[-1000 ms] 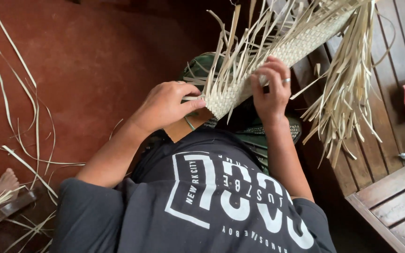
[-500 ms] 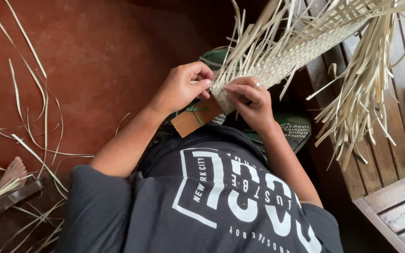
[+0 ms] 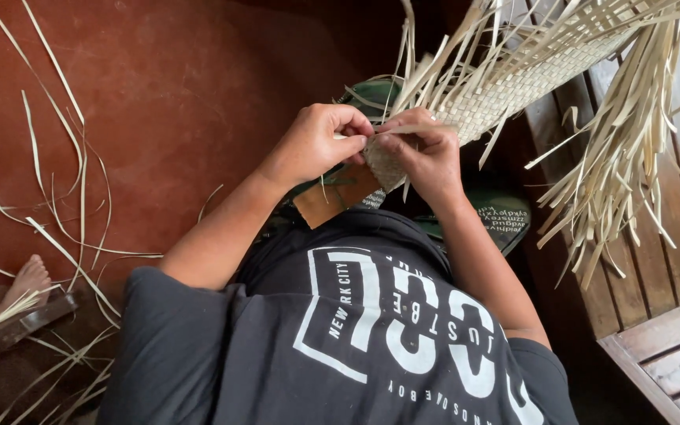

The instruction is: The person is weaving dried palm leaves together to create a mat or basket, interlocking the strips with their fingers.

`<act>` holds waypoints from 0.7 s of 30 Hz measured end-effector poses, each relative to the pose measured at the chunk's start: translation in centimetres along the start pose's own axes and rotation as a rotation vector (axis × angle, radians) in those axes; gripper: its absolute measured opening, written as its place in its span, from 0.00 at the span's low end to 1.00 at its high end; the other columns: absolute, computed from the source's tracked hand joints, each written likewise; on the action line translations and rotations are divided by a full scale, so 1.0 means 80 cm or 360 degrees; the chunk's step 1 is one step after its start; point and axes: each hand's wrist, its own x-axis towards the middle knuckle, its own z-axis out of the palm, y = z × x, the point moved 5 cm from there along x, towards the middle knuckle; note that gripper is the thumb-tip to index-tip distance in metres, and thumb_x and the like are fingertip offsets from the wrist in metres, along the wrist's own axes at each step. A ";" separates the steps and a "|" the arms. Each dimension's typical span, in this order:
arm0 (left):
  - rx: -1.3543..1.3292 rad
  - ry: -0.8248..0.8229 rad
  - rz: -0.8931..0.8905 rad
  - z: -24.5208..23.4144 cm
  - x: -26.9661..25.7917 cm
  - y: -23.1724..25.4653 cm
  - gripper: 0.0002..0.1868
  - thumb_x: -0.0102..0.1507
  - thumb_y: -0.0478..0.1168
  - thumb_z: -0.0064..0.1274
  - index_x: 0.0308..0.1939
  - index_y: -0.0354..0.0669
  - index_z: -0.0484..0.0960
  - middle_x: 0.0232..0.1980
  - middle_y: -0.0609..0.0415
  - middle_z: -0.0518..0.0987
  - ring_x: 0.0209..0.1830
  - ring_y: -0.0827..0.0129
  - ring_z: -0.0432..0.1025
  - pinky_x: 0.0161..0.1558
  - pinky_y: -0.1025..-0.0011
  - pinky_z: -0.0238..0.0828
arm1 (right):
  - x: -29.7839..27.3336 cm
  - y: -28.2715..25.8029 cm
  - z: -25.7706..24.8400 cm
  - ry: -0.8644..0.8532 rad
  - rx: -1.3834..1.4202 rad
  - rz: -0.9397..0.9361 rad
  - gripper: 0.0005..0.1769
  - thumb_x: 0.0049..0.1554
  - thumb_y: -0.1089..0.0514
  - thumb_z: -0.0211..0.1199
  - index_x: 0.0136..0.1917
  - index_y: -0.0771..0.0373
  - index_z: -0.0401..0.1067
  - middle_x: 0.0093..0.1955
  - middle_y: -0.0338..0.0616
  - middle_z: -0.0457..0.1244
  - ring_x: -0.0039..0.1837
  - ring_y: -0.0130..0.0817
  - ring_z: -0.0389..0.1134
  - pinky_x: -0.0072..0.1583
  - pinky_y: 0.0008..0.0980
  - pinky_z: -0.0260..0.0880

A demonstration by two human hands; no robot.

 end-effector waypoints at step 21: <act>0.0050 -0.0119 -0.0052 -0.005 0.010 -0.011 0.05 0.60 0.27 0.57 0.40 0.33 0.85 0.32 0.45 0.85 0.31 0.70 0.83 0.35 0.76 0.84 | 0.010 -0.002 0.012 0.0032 -0.0016 -0.0041 0.07 0.58 0.59 0.74 0.47 0.63 0.79 0.45 0.43 0.64 0.48 0.28 0.62 0.56 0.31 0.65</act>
